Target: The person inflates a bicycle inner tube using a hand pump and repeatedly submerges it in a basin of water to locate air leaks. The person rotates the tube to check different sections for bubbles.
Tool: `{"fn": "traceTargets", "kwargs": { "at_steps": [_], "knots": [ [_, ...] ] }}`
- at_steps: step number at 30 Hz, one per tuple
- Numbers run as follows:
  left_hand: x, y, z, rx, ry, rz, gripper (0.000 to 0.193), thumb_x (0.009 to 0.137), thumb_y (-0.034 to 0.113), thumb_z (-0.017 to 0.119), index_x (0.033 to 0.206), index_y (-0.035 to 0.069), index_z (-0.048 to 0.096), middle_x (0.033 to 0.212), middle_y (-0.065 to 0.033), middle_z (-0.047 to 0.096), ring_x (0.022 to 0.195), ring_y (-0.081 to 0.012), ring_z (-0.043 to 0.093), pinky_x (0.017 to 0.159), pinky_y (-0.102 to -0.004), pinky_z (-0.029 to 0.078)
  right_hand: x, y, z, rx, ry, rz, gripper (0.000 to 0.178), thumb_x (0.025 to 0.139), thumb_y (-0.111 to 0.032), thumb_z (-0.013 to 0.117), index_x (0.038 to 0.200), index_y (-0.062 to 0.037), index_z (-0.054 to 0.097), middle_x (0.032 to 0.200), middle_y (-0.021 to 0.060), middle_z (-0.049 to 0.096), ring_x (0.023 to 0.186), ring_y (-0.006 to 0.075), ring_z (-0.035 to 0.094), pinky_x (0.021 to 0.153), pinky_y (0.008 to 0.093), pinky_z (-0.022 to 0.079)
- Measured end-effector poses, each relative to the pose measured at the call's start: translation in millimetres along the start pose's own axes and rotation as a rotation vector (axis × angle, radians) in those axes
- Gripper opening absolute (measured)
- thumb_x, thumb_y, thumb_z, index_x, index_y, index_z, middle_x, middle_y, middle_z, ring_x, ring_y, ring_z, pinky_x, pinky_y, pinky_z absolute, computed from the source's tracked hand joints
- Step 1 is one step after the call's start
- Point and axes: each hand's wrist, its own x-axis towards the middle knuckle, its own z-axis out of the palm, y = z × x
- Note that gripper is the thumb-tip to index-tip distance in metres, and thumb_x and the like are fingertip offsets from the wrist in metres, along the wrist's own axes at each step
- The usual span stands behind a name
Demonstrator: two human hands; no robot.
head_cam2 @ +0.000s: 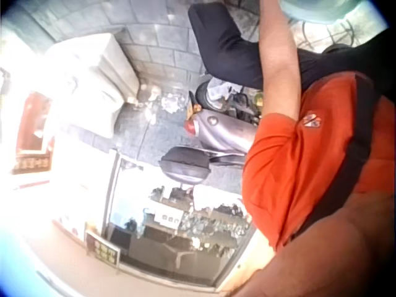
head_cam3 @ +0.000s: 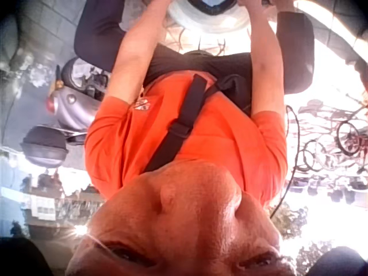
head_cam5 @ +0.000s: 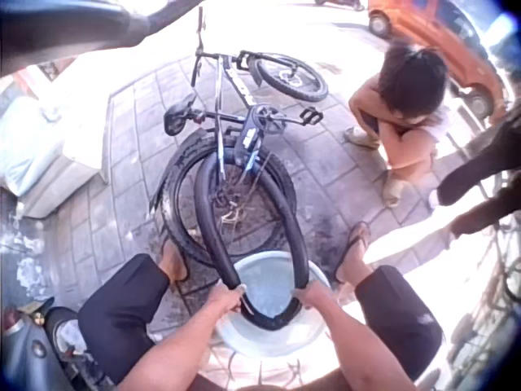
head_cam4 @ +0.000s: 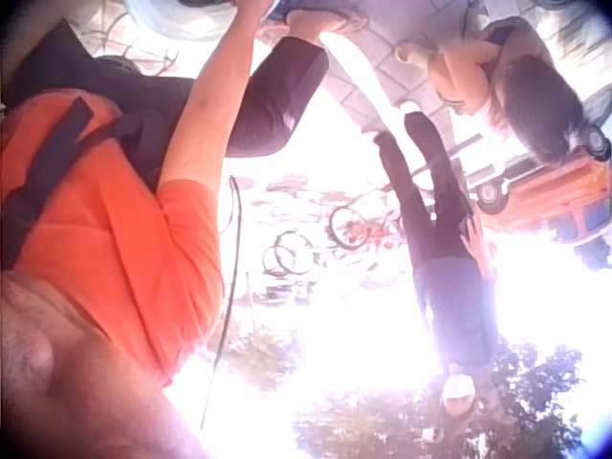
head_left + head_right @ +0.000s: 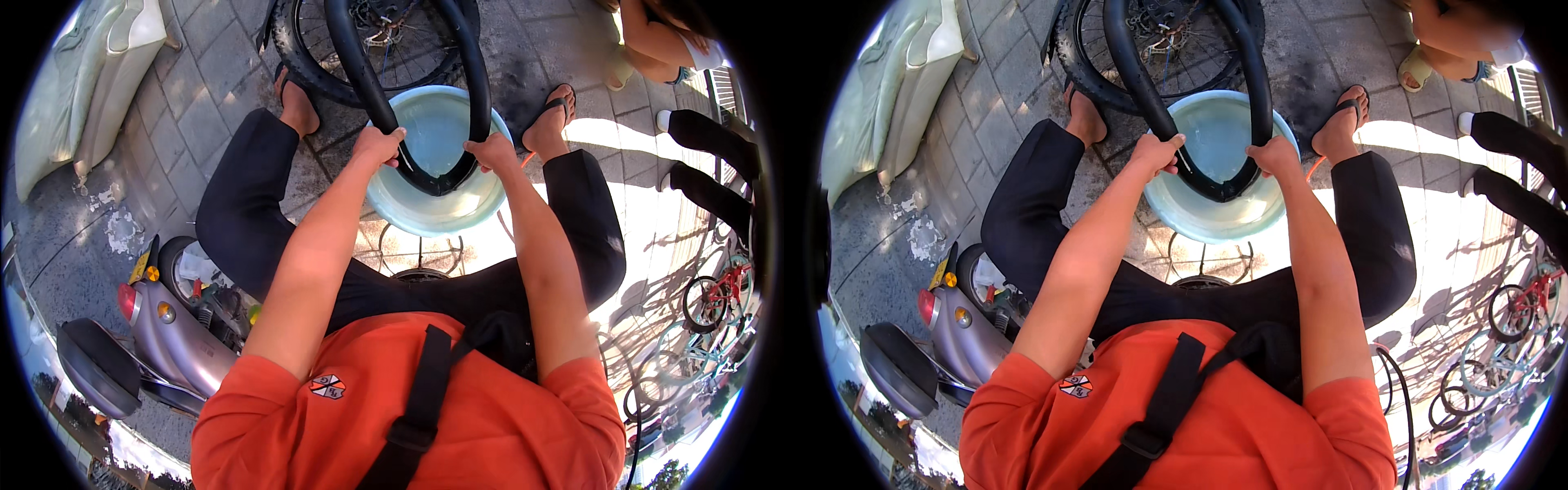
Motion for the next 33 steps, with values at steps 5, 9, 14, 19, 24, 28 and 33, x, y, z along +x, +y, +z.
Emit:
{"fn": "traceTargets", "kwargs": {
  "at_steps": [5, 9, 14, 19, 24, 28, 33],
  "knots": [
    [-14, -16, -50, -0.056, 0.177, 0.088, 0.059, 0.093, 0.056, 0.081, 0.088, -0.001, 0.067, 0.074, -0.0092, 0.07, 0.051, -0.0174, 0.065, 0.041, -0.033, 0.038, -13, -3, -18, 0.104, 0.004, -0.019, 0.051, 0.087, -0.047, 0.085, 0.078, 0.0019, 0.075, 0.064, 0.0105, 0.071, 0.054, 0.0204, 0.069, 0.057, 0.0375, 0.055],
    [-13, -28, -88, -0.174, 0.332, 0.078, 0.061, 0.093, 0.061, 0.079, 0.09, 0.001, 0.067, 0.078, -0.0077, 0.069, 0.052, -0.0153, 0.064, 0.042, -0.0297, 0.04, -17, -13, -34, 0.181, -0.081, 0.063, 0.061, 0.089, -0.059, 0.082, 0.085, 0.0021, 0.076, 0.07, 0.009, 0.074, 0.052, 0.0157, 0.06, 0.049, 0.0354, 0.044],
    [-3, -33, -87, -0.104, 0.551, 0.106, 0.066, 0.093, 0.059, 0.081, 0.113, -0.003, 0.07, 0.098, -0.0102, 0.068, 0.083, -0.021, 0.071, 0.063, -0.0373, 0.051, -9, -22, -51, 0.09, -0.098, 0.083, 0.073, 0.091, -0.072, 0.075, 0.086, 0.001, 0.075, 0.07, 0.0091, 0.075, 0.055, 0.0182, 0.064, 0.054, 0.0398, 0.048],
    [-51, -14, -18, 0.202, 0.692, 0.585, 0.058, 0.094, 0.043, 0.081, 0.134, 0.003, 0.068, 0.14, -0.0193, 0.062, 0.126, -0.0323, 0.061, 0.108, -0.051, 0.043, -4, -31, -91, 0.068, -0.081, 0.12, 0.083, 0.09, -0.08, 0.07, 0.09, 0.003, 0.075, 0.076, 0.0116, 0.076, 0.06, 0.0207, 0.066, 0.057, 0.0397, 0.049],
    [-64, 12, 71, 0.575, 0.33, 0.971, 0.053, 0.091, 0.044, 0.079, 0.129, 0.007, 0.074, 0.12, -0.0179, 0.074, 0.118, -0.0336, 0.064, 0.108, -0.0486, 0.038, 21, -48, -114, 0.003, 0.098, 0.02, 0.084, 0.094, -0.078, 0.066, 0.081, 0.0041, 0.072, 0.073, 0.0123, 0.072, 0.057, 0.0225, 0.067, 0.053, 0.0389, 0.054],
    [-44, 23, 81, 0.811, 0.151, 0.792, 0.05, 0.089, 0.047, 0.078, 0.117, 0.006, 0.075, 0.107, -0.0154, 0.076, 0.106, -0.0339, 0.069, 0.107, -0.0487, 0.037, 42, -75, -128, -0.21, 0.265, 0.002, 0.074, 0.098, -0.073, 0.062, 0.102, -0.0011, 0.08, 0.096, 0.0156, 0.08, 0.092, 0.0341, 0.078, 0.089, 0.0498, 0.059],
    [-25, 15, 75, 0.672, 0.097, 0.833, 0.046, 0.087, 0.044, 0.078, 0.111, 0.005, 0.073, 0.097, -0.0138, 0.074, 0.096, -0.0347, 0.07, 0.101, -0.0507, 0.04, 86, -113, -133, -0.263, 0.497, -0.249, 0.074, 0.099, -0.069, 0.062, 0.139, -0.0081, 0.07, 0.131, 0.0196, 0.075, 0.125, 0.0379, 0.071, 0.102, 0.0509, 0.055]
  ]
}}
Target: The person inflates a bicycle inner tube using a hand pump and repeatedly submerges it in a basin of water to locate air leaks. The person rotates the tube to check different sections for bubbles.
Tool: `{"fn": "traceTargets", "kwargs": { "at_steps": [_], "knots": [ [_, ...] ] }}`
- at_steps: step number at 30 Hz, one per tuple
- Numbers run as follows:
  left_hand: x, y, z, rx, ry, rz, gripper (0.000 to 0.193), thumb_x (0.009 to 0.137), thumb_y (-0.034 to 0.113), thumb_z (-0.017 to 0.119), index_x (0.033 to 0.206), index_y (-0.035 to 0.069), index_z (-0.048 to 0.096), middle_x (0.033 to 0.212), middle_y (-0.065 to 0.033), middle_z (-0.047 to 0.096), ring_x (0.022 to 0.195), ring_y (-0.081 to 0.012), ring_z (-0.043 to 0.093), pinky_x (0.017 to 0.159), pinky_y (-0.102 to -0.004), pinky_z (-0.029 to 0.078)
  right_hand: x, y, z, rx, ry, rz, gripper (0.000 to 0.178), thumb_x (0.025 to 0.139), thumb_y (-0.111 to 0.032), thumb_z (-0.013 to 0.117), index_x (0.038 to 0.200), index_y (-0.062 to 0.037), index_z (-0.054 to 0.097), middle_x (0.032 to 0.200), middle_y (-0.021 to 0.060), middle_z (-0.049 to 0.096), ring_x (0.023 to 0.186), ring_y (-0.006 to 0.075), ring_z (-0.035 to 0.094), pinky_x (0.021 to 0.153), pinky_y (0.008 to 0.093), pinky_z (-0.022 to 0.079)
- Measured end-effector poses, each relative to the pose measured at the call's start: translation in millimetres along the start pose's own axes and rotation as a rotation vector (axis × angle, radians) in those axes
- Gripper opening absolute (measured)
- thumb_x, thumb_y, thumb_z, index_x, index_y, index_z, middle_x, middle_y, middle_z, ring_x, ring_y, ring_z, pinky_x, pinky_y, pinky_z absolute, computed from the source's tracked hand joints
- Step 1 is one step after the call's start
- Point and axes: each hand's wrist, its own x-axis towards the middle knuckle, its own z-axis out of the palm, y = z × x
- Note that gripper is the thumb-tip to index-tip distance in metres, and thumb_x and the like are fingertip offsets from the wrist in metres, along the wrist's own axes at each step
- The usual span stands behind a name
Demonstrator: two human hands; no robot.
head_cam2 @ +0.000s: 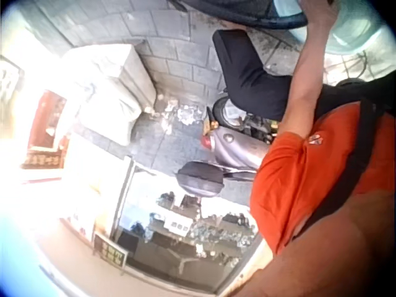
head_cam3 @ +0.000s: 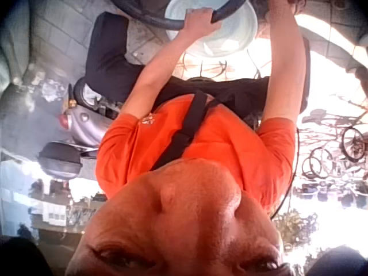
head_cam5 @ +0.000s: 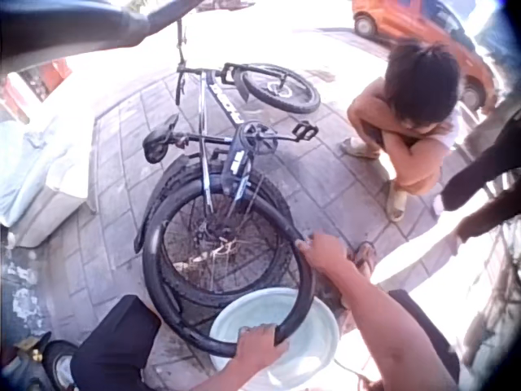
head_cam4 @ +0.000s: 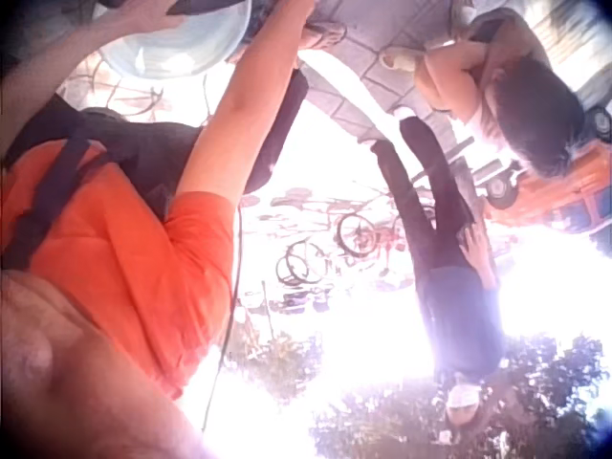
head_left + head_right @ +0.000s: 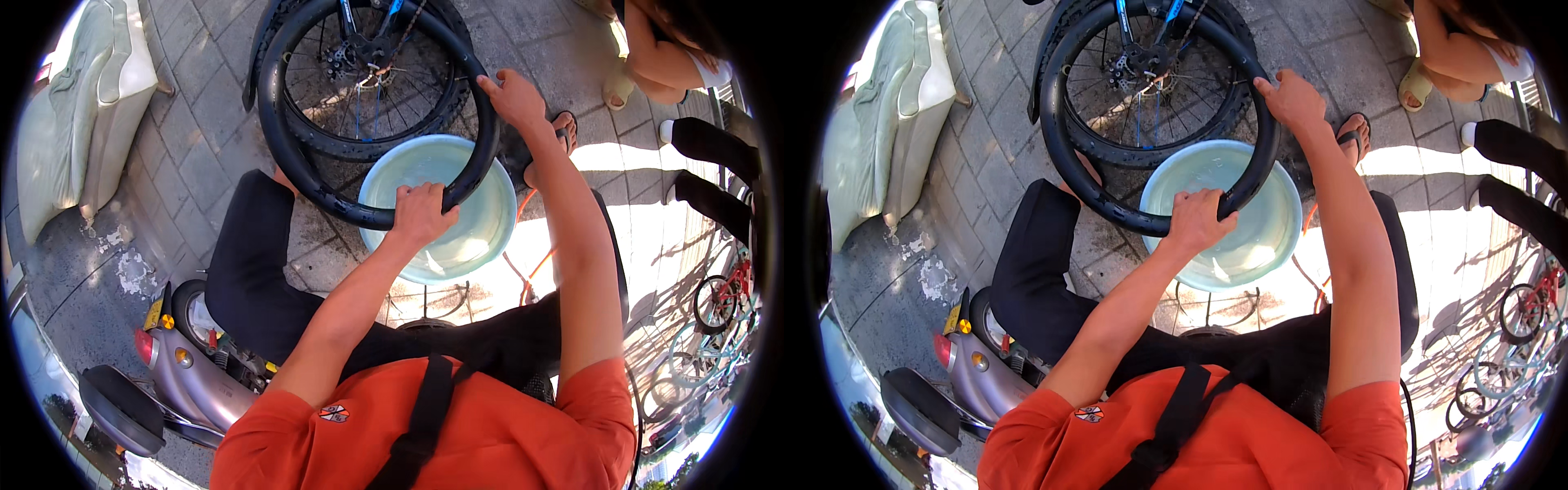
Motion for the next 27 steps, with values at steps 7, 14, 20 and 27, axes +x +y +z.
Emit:
{"fn": "traceTargets", "kwargs": {
  "at_steps": [7, 14, 20, 27],
  "knots": [
    [-6, 2, 3, -0.004, 0.086, 0.078, 0.047, 0.089, 0.035, 0.078, 0.121, 0.002, 0.067, 0.099, -0.0144, 0.069, 0.093, -0.0356, 0.069, 0.092, -0.0514, 0.045, 92, -73, 16, -0.006, 0.013, -0.255, 0.079, 0.1, -0.053, 0.071, 0.164, -0.0139, 0.045, 0.149, 0.0243, 0.062, 0.136, 0.043, 0.062, 0.112, 0.0524, 0.052],
    [-4, -16, -39, 0.11, 0.041, 0.037, 0.047, 0.091, 0.037, 0.077, 0.123, 0.003, 0.067, 0.104, -0.0141, 0.07, 0.101, -0.0343, 0.071, 0.106, -0.0521, 0.042, 142, -92, 44, 0.03, -0.082, -0.296, 0.075, 0.102, -0.045, 0.069, 0.167, -0.0202, 0.038, 0.148, 0.0296, 0.058, 0.128, 0.0496, 0.065, 0.107, 0.0559, 0.054],
    [18, -81, -121, 0.252, -0.051, 0.006, 0.049, 0.092, 0.037, 0.076, 0.127, 0.003, 0.069, 0.113, -0.018, 0.072, 0.11, -0.0367, 0.07, 0.116, -0.055, 0.039, 149, -74, 42, 0.036, -0.026, -0.314, 0.065, 0.105, -0.043, 0.065, 0.165, -0.0296, 0.042, 0.139, 0.0278, 0.061, 0.119, 0.0504, 0.068, 0.101, 0.0564, 0.056],
    [62, -131, -216, 0.412, -0.13, 0.114, 0.05, 0.091, 0.037, 0.077, 0.129, 0.005, 0.071, 0.116, -0.0155, 0.073, 0.114, -0.0355, 0.069, 0.116, -0.0507, 0.041, 156, -58, 54, 0.029, 0.048, -0.294, 0.062, 0.106, -0.045, 0.063, 0.164, -0.032, 0.044, 0.134, 0.027, 0.064, 0.115, 0.0488, 0.069, 0.098, 0.0564, 0.057]
  ]
}}
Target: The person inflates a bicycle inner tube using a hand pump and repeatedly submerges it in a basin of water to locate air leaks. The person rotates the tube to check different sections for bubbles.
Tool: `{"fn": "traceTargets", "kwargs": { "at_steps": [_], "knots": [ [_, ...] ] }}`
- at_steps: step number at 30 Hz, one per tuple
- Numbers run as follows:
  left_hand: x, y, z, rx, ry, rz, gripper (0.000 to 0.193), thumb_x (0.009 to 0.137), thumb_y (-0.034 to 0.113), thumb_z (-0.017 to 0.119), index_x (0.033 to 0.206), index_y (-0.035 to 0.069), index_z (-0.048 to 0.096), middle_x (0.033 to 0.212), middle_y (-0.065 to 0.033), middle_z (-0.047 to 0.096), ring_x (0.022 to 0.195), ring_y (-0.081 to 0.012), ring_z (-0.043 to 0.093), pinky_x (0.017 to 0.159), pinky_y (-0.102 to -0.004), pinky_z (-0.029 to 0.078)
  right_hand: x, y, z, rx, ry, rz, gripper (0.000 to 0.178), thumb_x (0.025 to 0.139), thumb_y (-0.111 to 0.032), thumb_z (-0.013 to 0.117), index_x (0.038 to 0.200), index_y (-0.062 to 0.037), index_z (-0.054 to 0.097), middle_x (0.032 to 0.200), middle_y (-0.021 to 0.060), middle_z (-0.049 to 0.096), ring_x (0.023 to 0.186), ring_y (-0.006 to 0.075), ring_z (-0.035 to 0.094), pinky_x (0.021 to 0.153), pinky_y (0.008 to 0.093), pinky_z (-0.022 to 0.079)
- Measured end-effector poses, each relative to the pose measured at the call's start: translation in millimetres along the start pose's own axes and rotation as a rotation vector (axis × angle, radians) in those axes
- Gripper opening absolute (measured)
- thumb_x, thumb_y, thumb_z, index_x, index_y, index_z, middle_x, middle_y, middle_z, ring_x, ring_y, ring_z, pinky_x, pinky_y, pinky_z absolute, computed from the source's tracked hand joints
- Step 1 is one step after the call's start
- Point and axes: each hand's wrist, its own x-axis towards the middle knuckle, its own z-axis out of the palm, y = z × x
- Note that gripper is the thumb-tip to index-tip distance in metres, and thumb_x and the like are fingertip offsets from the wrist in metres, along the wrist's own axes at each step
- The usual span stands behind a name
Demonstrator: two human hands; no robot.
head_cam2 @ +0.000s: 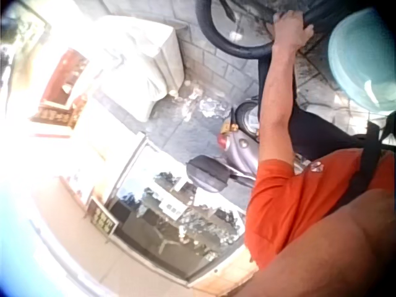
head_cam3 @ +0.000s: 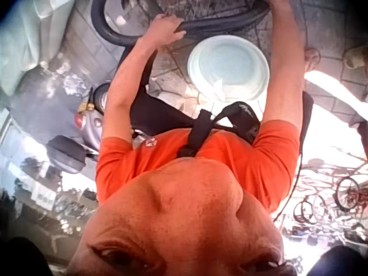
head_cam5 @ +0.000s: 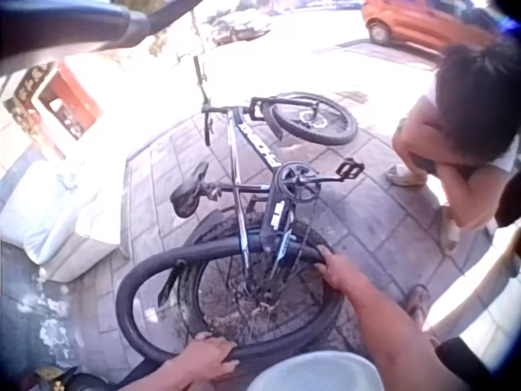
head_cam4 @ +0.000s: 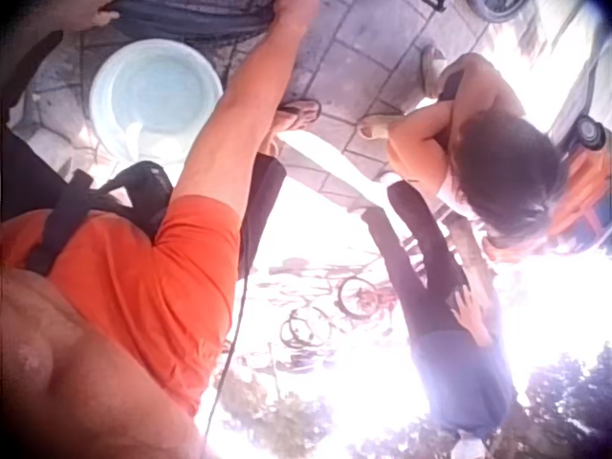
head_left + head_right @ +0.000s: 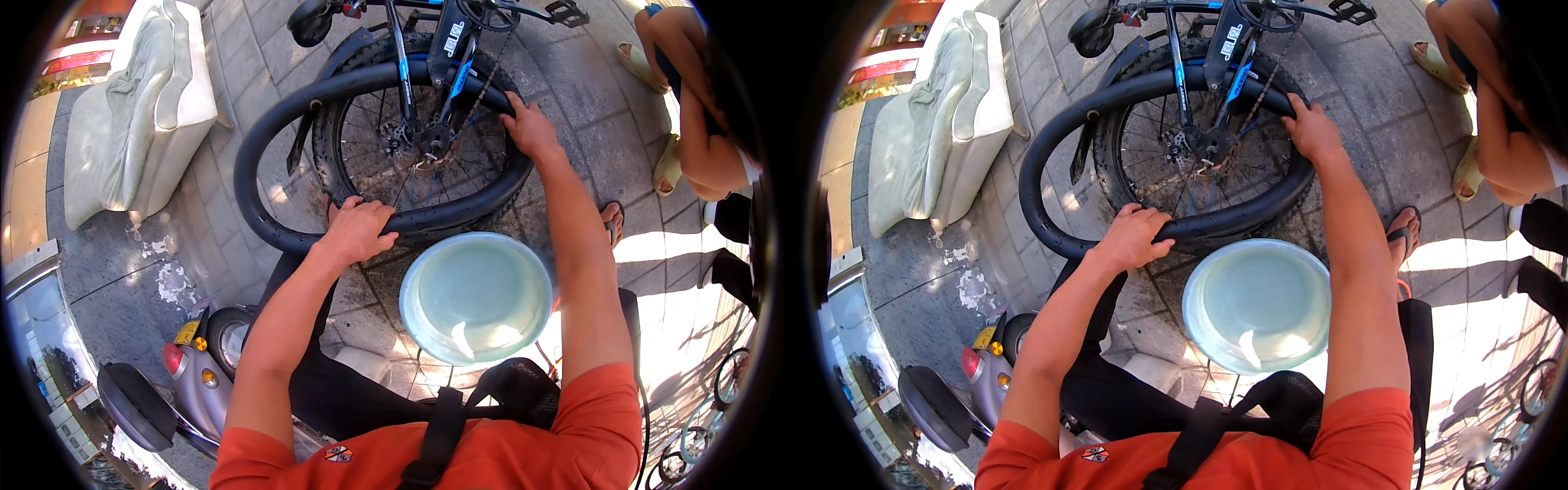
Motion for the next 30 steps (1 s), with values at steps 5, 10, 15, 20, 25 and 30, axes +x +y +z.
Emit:
{"fn": "traceTargets", "kwargs": {
  "at_steps": [5, 10, 15, 20, 25, 30],
  "knots": [
    [25, -21, -27, 0.057, -0.001, 0.035, 0.049, 0.089, 0.037, 0.078, 0.128, 0.007, 0.073, 0.11, -0.0127, 0.073, 0.111, -0.0337, 0.07, 0.108, -0.0471, 0.045, -8, 14, 0, -0.014, 0.011, -0.003, 0.062, 0.107, -0.044, 0.062, 0.164, -0.0303, 0.044, 0.131, 0.0276, 0.065, 0.114, 0.0488, 0.07, 0.097, 0.0566, 0.057],
    [29, 0, -6, 0.021, -0.113, 0.19, 0.053, 0.088, 0.04, 0.08, 0.128, 0.007, 0.073, 0.11, -0.0123, 0.073, 0.108, -0.0342, 0.069, 0.105, -0.0454, 0.045, -16, 25, -4, -0.025, -0.005, -0.013, 0.061, 0.108, -0.044, 0.062, 0.164, -0.0301, 0.043, 0.131, 0.0272, 0.065, 0.112, 0.049, 0.07, 0.095, 0.0574, 0.057],
    [5, 47, 31, -0.099, -0.181, 0.216, 0.056, 0.09, 0.043, 0.077, 0.129, 0.002, 0.072, 0.111, -0.0155, 0.072, 0.107, -0.0381, 0.068, 0.104, -0.0465, 0.046, -27, 25, -6, -0.059, -0.045, -0.001, 0.061, 0.108, -0.045, 0.061, 0.165, -0.0314, 0.042, 0.131, 0.0267, 0.065, 0.112, 0.0483, 0.07, 0.095, 0.057, 0.057],
    [-1, 75, 25, -0.209, -0.158, 0.202, 0.055, 0.09, 0.042, 0.076, 0.127, 0.002, 0.072, 0.11, -0.0146, 0.071, 0.106, -0.0382, 0.068, 0.1, -0.0463, 0.047, -32, 36, -6, -0.039, -0.057, 0.009, 0.061, 0.109, -0.046, 0.059, 0.166, -0.0325, 0.041, 0.132, 0.0253, 0.066, 0.114, 0.0473, 0.07, 0.095, 0.0566, 0.057],
    [-2, 94, 5, -0.205, -0.16, 0.228, 0.053, 0.09, 0.042, 0.075, 0.126, 0.003, 0.073, 0.11, -0.013, 0.072, 0.104, -0.0375, 0.068, 0.097, -0.0473, 0.049, -35, 48, -8, -0.054, -0.069, 0.008, 0.061, 0.109, -0.046, 0.059, 0.166, -0.0332, 0.041, 0.129, 0.0247, 0.068, 0.114, 0.0477, 0.07, 0.097, 0.0569, 0.056],
    [8, 112, 20, -0.238, -0.211, 0.243, 0.053, 0.091, 0.042, 0.075, 0.127, 0.003, 0.072, 0.108, -0.0125, 0.072, 0.102, -0.037, 0.068, 0.097, -0.047, 0.05, -40, 52, -15, -0.07, -0.069, -0.014, 0.062, 0.108, -0.046, 0.06, 0.165, -0.0335, 0.042, 0.125, 0.0244, 0.07, 0.114, 0.0477, 0.07, 0.097, 0.0571, 0.056]
  ]
}}
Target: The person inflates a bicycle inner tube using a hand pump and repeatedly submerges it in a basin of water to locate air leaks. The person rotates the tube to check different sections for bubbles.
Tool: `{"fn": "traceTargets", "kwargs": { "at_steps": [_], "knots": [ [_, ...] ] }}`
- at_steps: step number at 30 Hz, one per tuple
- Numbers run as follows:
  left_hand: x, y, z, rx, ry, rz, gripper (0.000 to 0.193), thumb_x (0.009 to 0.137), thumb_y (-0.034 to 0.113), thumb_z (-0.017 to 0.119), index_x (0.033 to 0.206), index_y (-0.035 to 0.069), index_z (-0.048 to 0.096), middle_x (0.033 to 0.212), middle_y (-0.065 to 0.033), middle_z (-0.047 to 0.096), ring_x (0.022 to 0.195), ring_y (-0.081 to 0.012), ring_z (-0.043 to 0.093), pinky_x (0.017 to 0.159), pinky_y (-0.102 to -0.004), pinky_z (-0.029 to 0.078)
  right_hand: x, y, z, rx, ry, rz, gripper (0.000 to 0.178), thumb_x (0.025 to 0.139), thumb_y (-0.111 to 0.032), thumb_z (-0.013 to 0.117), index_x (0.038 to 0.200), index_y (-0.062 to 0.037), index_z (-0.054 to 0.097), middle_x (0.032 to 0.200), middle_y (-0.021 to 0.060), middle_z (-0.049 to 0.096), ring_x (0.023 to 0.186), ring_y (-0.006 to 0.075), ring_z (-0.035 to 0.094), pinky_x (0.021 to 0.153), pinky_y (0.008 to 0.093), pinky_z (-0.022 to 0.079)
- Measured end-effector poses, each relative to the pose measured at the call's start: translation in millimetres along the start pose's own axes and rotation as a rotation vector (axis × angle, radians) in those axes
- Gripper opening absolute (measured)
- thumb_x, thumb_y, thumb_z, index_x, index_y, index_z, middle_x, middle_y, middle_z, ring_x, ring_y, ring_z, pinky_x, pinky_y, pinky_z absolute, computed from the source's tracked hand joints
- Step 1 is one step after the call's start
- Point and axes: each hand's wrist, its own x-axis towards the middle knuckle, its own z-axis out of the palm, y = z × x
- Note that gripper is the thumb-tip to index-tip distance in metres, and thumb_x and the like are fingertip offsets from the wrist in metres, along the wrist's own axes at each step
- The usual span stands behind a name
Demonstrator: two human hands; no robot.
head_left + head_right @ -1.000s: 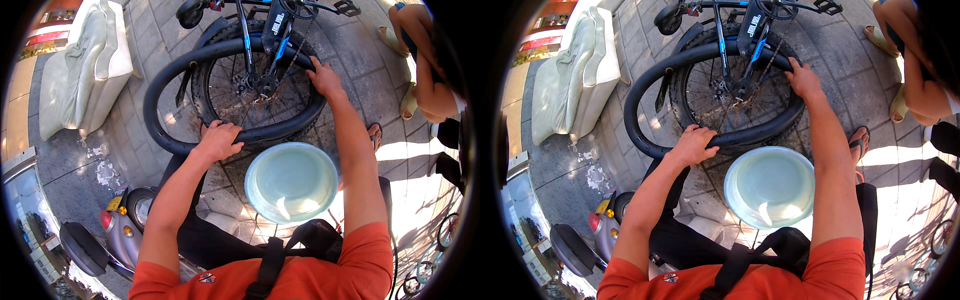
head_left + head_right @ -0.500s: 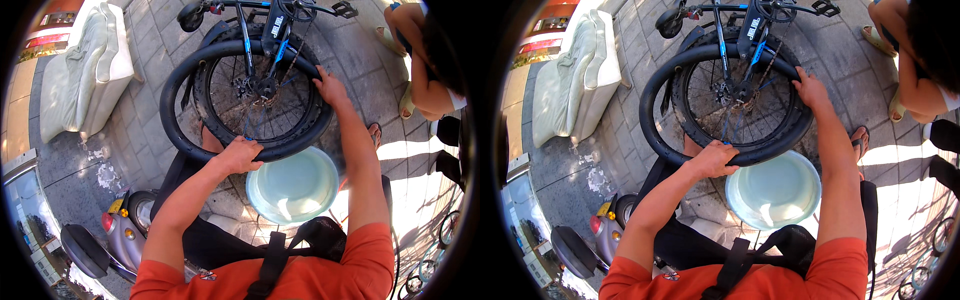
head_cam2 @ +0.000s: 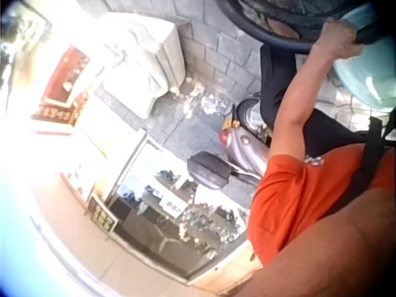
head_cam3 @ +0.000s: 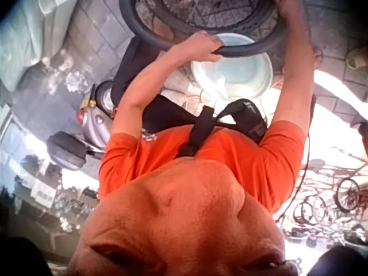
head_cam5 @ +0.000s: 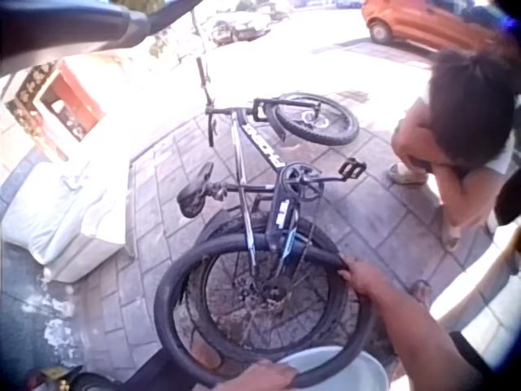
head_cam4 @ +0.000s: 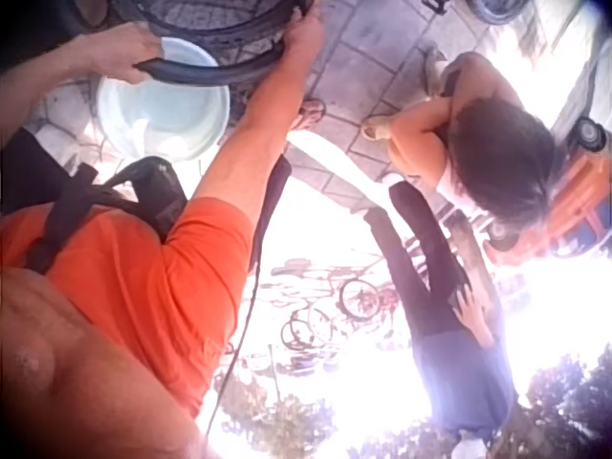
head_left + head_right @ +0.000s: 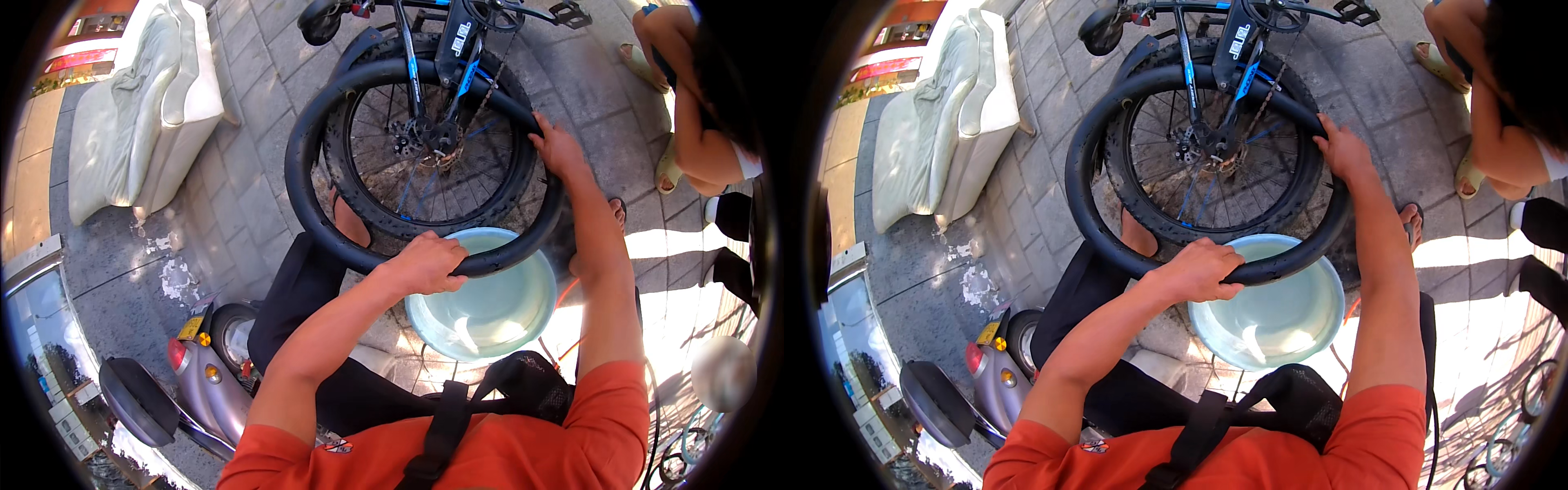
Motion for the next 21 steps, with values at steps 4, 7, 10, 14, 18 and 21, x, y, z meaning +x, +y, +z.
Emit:
{"fn": "traceTargets", "kwargs": {
  "at_steps": [4, 7, 10, 14, 18, 21],
  "knots": [
    [11, 10, 11, -0.001, -0.041, 0.031, 0.052, 0.091, 0.042, 0.075, 0.126, 0.003, 0.073, 0.108, -0.0125, 0.073, 0.103, -0.0357, 0.068, 0.099, -0.0463, 0.049, -9, 8, -4, 0.001, -0.023, 0.014, 0.061, 0.107, -0.047, 0.06, 0.165, -0.0344, 0.042, 0.125, 0.0246, 0.071, 0.114, 0.0476, 0.07, 0.097, 0.0568, 0.056],
    [14, 10, 19, 0.009, -0.045, 0.032, 0.052, 0.091, 0.042, 0.075, 0.125, 0.003, 0.073, 0.108, -0.0124, 0.073, 0.103, -0.0346, 0.068, 0.1, -0.0452, 0.048, -15, 8, -4, -0.036, -0.028, 0.01, 0.061, 0.108, -0.048, 0.06, 0.164, -0.0354, 0.041, 0.124, 0.0243, 0.071, 0.113, 0.0474, 0.071, 0.096, 0.0573, 0.056],
    [5, 0, 8, 0.01, -0.032, -0.02, 0.051, 0.09, 0.042, 0.076, 0.125, 0.005, 0.074, 0.108, -0.012, 0.073, 0.104, -0.0342, 0.068, 0.101, -0.0446, 0.048, -16, 16, 2, -0.027, -0.013, 0.021, 0.061, 0.108, -0.049, 0.059, 0.165, -0.0362, 0.04, 0.124, 0.0237, 0.072, 0.113, 0.0473, 0.071, 0.095, 0.0581, 0.056],
    [4, -14, -7, -0.004, 0.006, -0.025, 0.05, 0.089, 0.043, 0.077, 0.124, 0.007, 0.075, 0.108, -0.0114, 0.073, 0.103, -0.0357, 0.068, 0.1, -0.0455, 0.049, -16, 26, 6, -0.012, -0.004, 0.028, 0.061, 0.108, -0.049, 0.058, 0.165, -0.0368, 0.039, 0.123, 0.023, 0.072, 0.114, 0.0471, 0.071, 0.095, 0.0585, 0.056],
    [17, 2, -2, -0.015, 0.006, 0.03, 0.048, 0.088, 0.042, 0.077, 0.12, 0.006, 0.076, 0.106, -0.0113, 0.073, 0.1, -0.0371, 0.068, 0.097, -0.0461, 0.051, -23, 29, -5, -0.065, -0.037, 0.049, 0.06, 0.109, -0.048, 0.057, 0.165, -0.0372, 0.039, 0.125, 0.0228, 0.072, 0.115, 0.0466, 0.071, 0.096, 0.0579, 0.056],
    [27, 11, 10, -0.021, 0.033, 0.08, 0.043, 0.088, 0.041, 0.077, 0.113, 0.006, 0.076, 0.102, -0.0109, 0.072, 0.097, -0.0351, 0.069, 0.097, -0.0458, 0.05, -23, 48, -5, -0.085, -0.031, 0.059, 0.061, 0.109, -0.048, 0.057, 0.166, -0.0374, 0.039, 0.126, 0.0224, 0.072, 0.115, 0.0463, 0.071, 0.096, 0.0574, 0.056]
  ]
}}
